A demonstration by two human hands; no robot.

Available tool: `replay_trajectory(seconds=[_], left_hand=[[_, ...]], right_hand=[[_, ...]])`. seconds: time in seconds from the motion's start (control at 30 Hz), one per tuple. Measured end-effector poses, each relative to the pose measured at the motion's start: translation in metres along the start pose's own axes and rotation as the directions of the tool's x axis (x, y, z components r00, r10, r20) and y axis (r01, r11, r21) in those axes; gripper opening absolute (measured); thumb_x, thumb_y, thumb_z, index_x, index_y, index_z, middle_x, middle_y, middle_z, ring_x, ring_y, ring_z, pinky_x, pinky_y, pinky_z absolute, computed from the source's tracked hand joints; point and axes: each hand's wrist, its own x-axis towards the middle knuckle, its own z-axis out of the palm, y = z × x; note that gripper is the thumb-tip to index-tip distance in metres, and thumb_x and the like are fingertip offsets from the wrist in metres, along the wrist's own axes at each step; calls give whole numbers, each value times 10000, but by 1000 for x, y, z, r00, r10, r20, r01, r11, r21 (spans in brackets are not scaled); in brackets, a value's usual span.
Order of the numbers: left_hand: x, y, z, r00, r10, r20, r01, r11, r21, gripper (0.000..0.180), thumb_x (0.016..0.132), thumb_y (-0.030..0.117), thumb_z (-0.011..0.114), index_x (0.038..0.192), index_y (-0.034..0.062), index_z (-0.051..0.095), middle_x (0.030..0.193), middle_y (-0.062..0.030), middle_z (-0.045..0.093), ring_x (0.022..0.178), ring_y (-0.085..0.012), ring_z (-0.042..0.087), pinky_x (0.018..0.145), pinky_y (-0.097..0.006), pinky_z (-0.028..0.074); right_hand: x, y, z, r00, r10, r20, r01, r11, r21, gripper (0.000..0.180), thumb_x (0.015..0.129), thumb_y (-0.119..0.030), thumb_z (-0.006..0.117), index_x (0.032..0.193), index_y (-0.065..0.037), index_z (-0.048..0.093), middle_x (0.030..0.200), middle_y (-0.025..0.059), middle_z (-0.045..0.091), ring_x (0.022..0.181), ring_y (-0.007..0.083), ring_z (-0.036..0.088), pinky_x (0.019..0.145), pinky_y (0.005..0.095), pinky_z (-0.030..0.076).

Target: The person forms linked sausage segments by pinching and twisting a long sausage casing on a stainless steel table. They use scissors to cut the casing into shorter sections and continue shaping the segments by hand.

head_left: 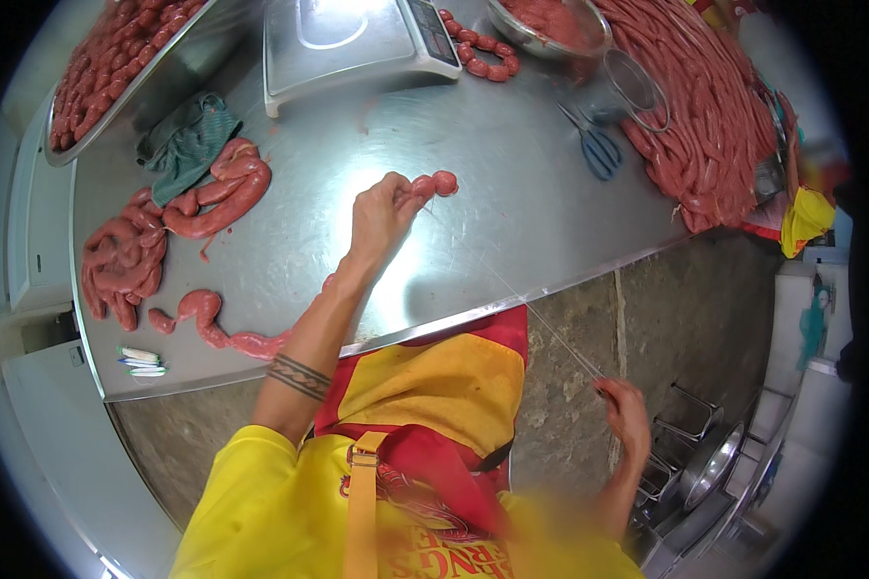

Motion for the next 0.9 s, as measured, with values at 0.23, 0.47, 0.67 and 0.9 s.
replay_trajectory(seconds=[0.23,0.47,0.67,0.9], left_hand=[[-9,-9,-12,810,433,395,-584,657,477,375,899,18,654,1183,237,761,1100,-57,696,972,-240,648,773,-377,542],[-23,-17,-27,879,456,136,-476,839,264,538,916,65,710,1435,134,590,1311,-102,705,1128,-321,676,902,-421,582],[-38,-22,-13,998,23,-55,-34,977,-212,521,963,56,709,1458,53,545,1005,-191,783,882,-355,768,842,-398,601],[-33,-15,-7,977,-204,-56,197,974,-108,169,958,137,766,1038,-12,762,803,-185,745,742,-245,742,693,-365,564]], right_hand=[[-30,188,74,874,-136,467,-451,130,883,311,990,75,532,1064,-131,753,1029,34,761,945,240,671,792,363,527],[178,137,12,898,259,-355,437,-447,780,554,958,-54,678,1487,-175,567,1303,60,636,874,138,599,552,215,463],[281,-215,-3,943,-321,-93,246,856,-454,475,813,-301,822,1226,-110,683,1121,181,747,1068,380,721,884,499,575],[101,-189,90,791,-572,-219,603,789,118,854,900,-99,739,1627,4,303,1591,260,426,1418,391,522,1142,435,468]])
